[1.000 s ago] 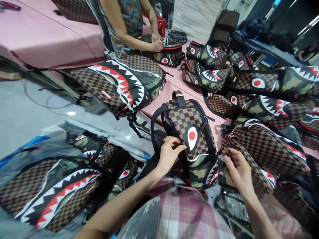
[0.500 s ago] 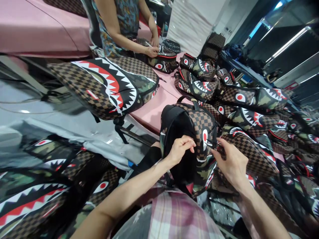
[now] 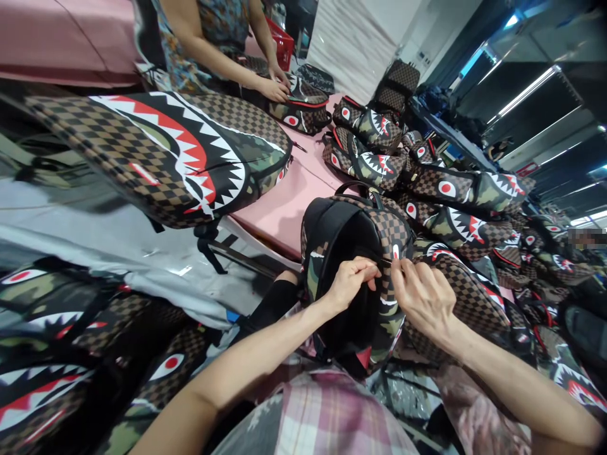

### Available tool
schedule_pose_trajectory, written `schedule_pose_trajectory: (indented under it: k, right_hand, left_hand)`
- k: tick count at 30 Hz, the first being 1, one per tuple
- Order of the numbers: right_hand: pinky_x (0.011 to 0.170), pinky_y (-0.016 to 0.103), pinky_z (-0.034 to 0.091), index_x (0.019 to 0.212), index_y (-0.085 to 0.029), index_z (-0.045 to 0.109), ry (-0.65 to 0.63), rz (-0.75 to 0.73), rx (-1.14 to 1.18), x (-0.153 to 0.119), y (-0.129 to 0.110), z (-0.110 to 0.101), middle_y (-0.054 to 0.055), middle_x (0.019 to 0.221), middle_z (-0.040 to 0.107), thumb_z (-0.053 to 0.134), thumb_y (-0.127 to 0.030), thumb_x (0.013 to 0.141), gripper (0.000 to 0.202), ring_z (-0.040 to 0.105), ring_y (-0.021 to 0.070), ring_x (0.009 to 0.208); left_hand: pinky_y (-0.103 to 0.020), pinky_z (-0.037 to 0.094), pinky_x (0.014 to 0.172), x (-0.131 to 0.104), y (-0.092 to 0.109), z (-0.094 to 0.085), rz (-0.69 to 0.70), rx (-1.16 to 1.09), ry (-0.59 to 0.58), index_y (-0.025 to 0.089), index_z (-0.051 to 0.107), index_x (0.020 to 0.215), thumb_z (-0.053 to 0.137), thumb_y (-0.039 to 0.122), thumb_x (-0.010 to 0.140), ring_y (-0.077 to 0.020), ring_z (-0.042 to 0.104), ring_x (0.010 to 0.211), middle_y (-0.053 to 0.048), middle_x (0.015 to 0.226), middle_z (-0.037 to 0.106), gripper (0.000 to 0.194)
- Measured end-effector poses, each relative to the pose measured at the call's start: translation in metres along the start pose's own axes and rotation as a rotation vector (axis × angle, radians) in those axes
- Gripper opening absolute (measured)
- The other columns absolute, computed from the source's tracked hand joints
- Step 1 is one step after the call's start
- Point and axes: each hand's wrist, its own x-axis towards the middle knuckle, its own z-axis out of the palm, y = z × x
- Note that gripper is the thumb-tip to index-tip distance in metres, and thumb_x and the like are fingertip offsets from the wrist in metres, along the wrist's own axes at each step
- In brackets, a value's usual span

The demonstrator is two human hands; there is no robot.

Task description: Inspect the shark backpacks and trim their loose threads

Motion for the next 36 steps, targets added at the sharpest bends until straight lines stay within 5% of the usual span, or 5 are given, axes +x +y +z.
schedule_pose_trajectory:
  k: [9, 20, 27, 32, 36]
  right_hand:
    - [0.053, 0.033, 0.024, 0.074, -0.012, 0.059, -0.186, 0.015, 0.155, 0.028, -0.02, -0.026, 0.009, 0.061, 0.052, 0.029, 0.001, 0.084, 0.034, 0.041, 0.0201, 0.059]
    - [0.052, 0.033, 0.027, 0.068, -0.015, 0.054, -0.125, -0.053, 0.092, 0.02, -0.009, -0.023, 0.008, 0.061, 0.052, 0.036, 0.003, 0.077, 0.027, 0.044, 0.0196, 0.059]
    - [0.065, 0.027, 0.043, 0.093, -0.02, 0.061, -0.065, 0.385, 0.922, 0.01, 0.034, 0.03, 0.004, 0.085, 0.066, 0.05, -0.031, 0.086, 0.017, 0.058, 0.0169, 0.077]
    - [0.076, 0.035, 0.047, 0.115, -0.018, 0.055, 0.11, 0.903, 1.214, 0.008, 0.012, 0.093, 0.008, 0.104, 0.065, 0.056, -0.051, 0.076, 0.051, 0.06, 0.0217, 0.088]
    - [0.083, 0.04, 0.046, 0.12, -0.022, 0.054, 0.047, 0.895, 1.219, 0.009, -0.015, 0.103, 0.008, 0.109, 0.064, 0.06, -0.051, 0.072, 0.057, 0.06, 0.0251, 0.095]
  left_hand:
    - [-0.03, 0.041, 0.079, 0.001, 0.0, 0.005, -0.037, -0.123, 0.053, 0.014, 0.066, 0.063, 0.065, 0.031, 0.068, -0.0175, 0.055, 0.081, -0.004, 0.079, 0.062, 0.018]
    - [-0.033, 0.039, 0.088, -0.004, 0.001, -0.008, 0.002, -0.004, -0.072, 0.016, 0.065, 0.058, 0.061, 0.035, 0.075, -0.0215, 0.055, 0.093, -0.005, 0.071, 0.064, 0.026]
    - [-0.036, 0.04, 0.088, -0.012, 0.023, -0.029, 0.006, 0.182, -0.357, 0.016, 0.07, 0.072, 0.029, 0.046, 0.09, -0.0223, 0.056, 0.095, -0.008, 0.063, 0.065, 0.054]
    - [-0.027, 0.044, 0.07, -0.022, 0.035, -0.026, 0.072, 0.601, -0.246, 0.018, 0.065, 0.064, 0.06, 0.033, 0.076, -0.0157, 0.057, 0.072, -0.004, 0.071, 0.063, 0.02]
    - [-0.026, 0.045, 0.071, -0.013, 0.06, -0.033, 0.27, 0.802, 0.214, 0.02, 0.063, 0.079, 0.058, 0.029, 0.078, -0.0149, 0.057, 0.077, -0.002, 0.08, 0.062, 0.01]
